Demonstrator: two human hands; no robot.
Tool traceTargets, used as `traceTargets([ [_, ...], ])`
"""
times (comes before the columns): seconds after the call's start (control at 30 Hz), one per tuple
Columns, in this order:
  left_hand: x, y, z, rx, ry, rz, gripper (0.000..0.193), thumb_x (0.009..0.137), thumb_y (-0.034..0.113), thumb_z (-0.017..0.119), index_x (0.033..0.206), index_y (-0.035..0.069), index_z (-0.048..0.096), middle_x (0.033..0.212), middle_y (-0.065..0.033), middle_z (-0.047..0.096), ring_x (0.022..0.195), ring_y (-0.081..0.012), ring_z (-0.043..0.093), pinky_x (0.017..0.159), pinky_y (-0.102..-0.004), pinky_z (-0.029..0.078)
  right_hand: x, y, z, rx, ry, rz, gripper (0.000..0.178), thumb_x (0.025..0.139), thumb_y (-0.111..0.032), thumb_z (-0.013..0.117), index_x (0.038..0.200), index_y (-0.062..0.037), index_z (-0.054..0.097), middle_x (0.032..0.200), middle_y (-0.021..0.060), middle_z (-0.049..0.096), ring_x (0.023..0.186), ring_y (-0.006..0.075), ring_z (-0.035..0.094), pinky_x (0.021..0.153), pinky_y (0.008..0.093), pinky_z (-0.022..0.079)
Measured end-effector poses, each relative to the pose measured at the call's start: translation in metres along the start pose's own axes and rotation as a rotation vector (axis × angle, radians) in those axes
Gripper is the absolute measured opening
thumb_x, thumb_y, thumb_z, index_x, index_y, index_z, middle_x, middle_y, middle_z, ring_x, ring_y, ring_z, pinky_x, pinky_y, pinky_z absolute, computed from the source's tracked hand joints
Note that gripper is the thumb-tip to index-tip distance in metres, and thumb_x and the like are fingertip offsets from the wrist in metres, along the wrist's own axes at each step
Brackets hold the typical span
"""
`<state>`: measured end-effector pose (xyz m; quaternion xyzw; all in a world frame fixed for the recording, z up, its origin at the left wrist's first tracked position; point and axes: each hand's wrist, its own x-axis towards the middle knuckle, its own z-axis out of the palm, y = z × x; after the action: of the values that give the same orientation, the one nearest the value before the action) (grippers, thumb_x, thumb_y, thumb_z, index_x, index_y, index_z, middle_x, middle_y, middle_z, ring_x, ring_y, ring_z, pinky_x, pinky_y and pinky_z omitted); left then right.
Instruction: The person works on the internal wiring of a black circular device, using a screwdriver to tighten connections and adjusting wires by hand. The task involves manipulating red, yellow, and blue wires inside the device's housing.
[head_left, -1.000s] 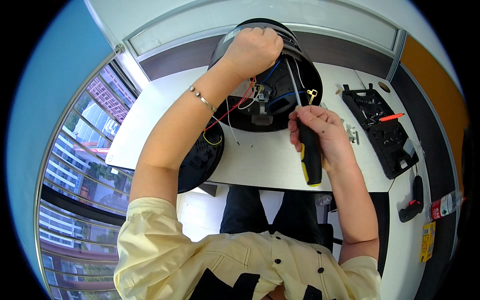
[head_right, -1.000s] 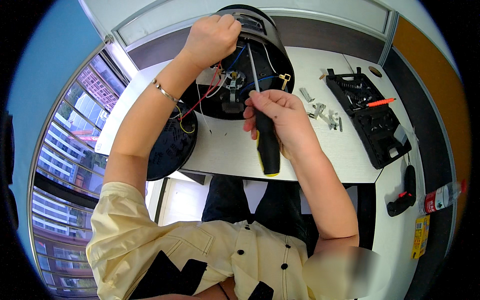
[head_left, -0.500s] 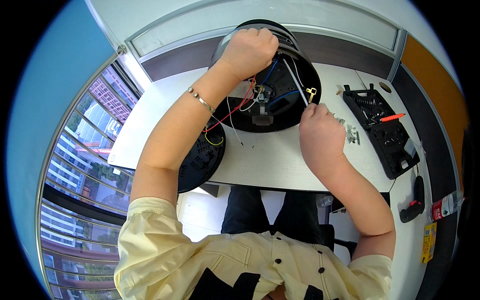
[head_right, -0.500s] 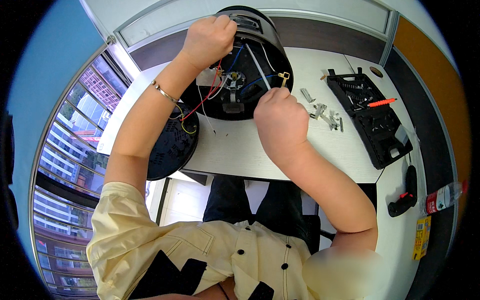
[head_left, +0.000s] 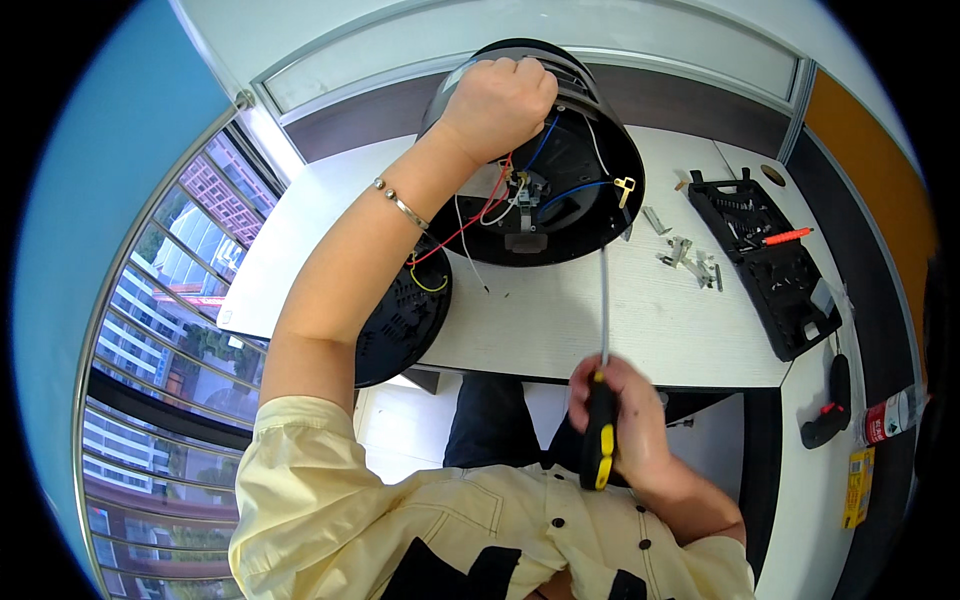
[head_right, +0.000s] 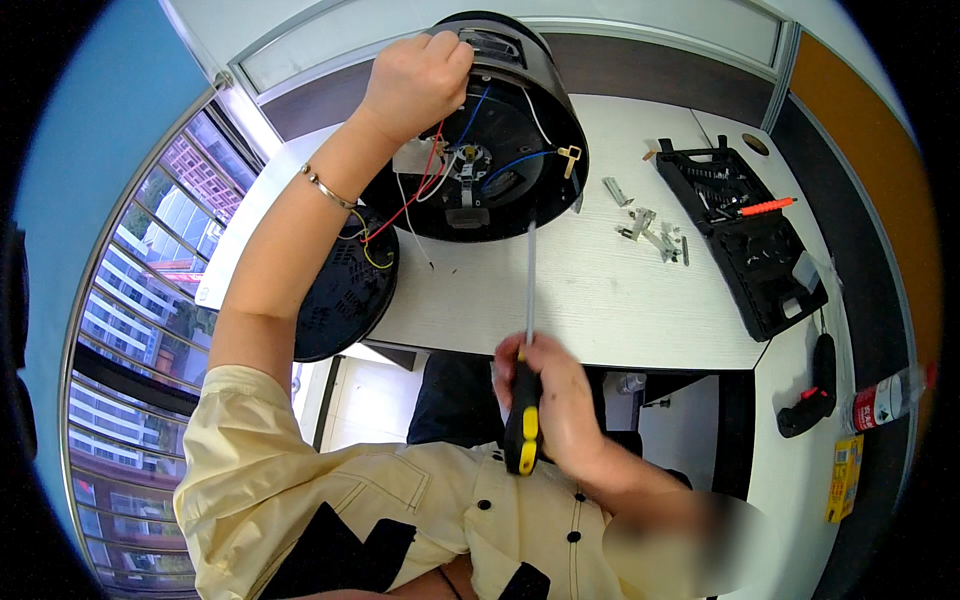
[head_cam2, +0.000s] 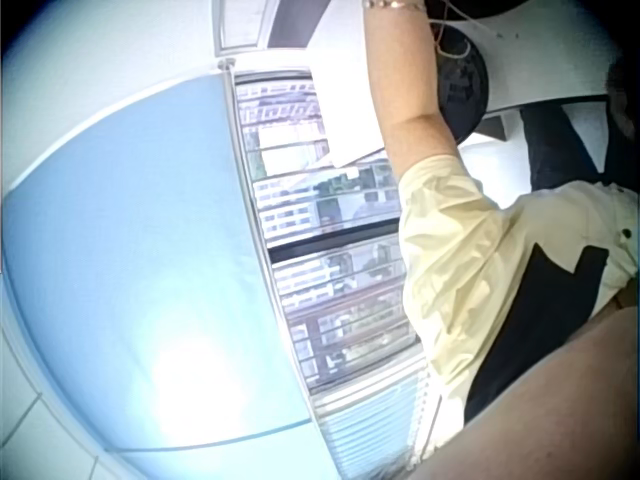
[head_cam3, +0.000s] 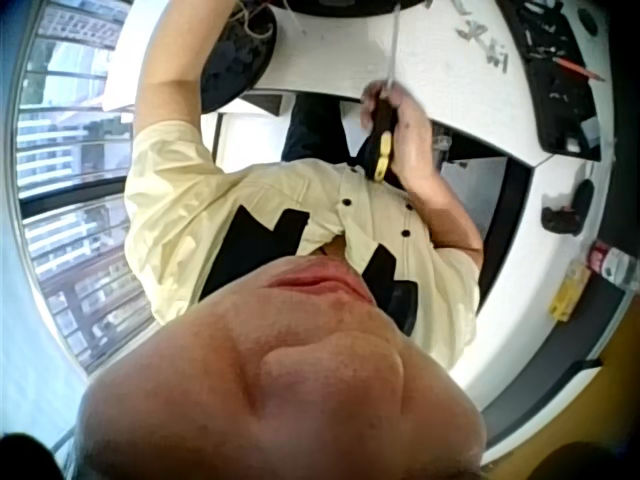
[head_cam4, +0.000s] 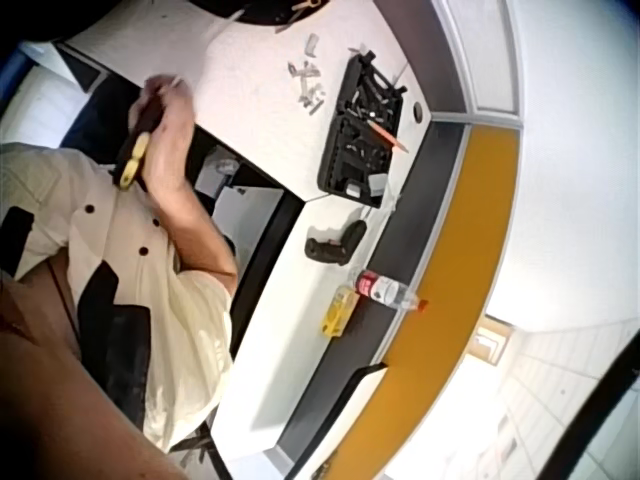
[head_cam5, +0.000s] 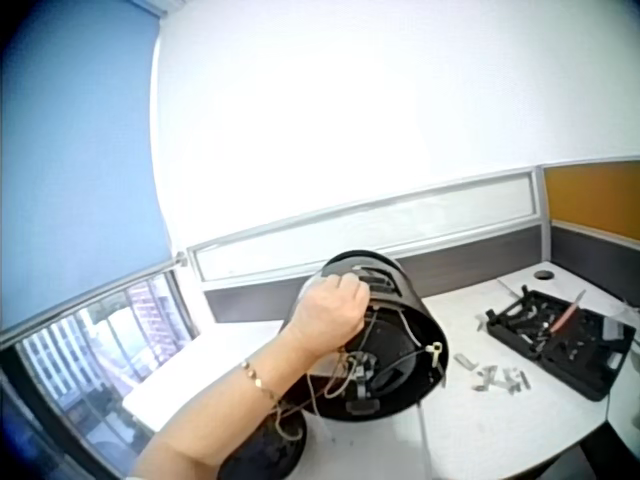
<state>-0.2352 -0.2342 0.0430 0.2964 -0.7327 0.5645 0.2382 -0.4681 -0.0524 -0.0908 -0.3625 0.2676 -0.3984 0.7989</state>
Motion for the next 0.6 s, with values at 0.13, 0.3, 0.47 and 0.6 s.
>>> traceTargets([
  [0.13, 0.000, -0.001, -0.002, -0.002, 0.001, -0.004, 0.015, 0.063, 0.009, 0.062, 0.063, 0.010, 0.048, 0.063, -0.0027, 0.045, 0.056, -0.0177, 0.053, 0.050, -0.0300, 0.043, -0.025, 0.006, -0.008, -0.031, -0.221, 0.231, 0.030, 0.096, -0.022, 0.039, 0.111, 0.0018, 0.049, 0.086, 0.0109, 0.056, 0.069, 0.0170, 0.054, 0.064, 0.0286, 0.044],
  [0.3, 0.000, -0.001, 0.000, -0.008, 0.022, -0.002, 0.015, 0.063, 0.008, 0.062, 0.062, 0.010, 0.047, 0.062, -0.0027, 0.045, 0.056, -0.0177, 0.052, 0.050, -0.0296, 0.043, -0.040, 0.004, -0.020, -0.002, -0.452, 0.213, 0.052, 0.097, -0.020, 0.037, 0.143, -0.0052, 0.017, 0.107, 0.0256, 0.058, 0.092, 0.0304, 0.062, 0.079, 0.0368, 0.050],
  [0.47, 0.002, 0.000, -0.001, 0.002, 0.029, -0.001, 0.016, 0.062, 0.007, 0.062, 0.062, 0.010, 0.046, 0.062, -0.0027, 0.044, 0.055, -0.0176, 0.052, 0.050, -0.0292, 0.043, -0.038, -0.003, -0.027, 0.017, -0.416, 0.134, 0.057, 0.089, -0.011, 0.052, 0.139, -0.0021, 0.026, 0.095, 0.0219, 0.061, 0.080, 0.0266, 0.064, 0.072, 0.0347, 0.051],
  [0.6, 0.002, 0.000, 0.000, 0.007, 0.038, 0.002, 0.016, 0.062, 0.007, 0.061, 0.061, 0.010, 0.046, 0.062, -0.0029, 0.044, 0.054, -0.0178, 0.051, 0.049, -0.0293, 0.043, -0.004, -0.016, -0.029, -0.193, -0.065, -0.060, 0.040, 0.081, -0.005, 0.060, 0.118, 0.0021, 0.046, 0.067, 0.0061, 0.055, 0.052, 0.0131, 0.053, 0.050, 0.0232, 0.040],
])
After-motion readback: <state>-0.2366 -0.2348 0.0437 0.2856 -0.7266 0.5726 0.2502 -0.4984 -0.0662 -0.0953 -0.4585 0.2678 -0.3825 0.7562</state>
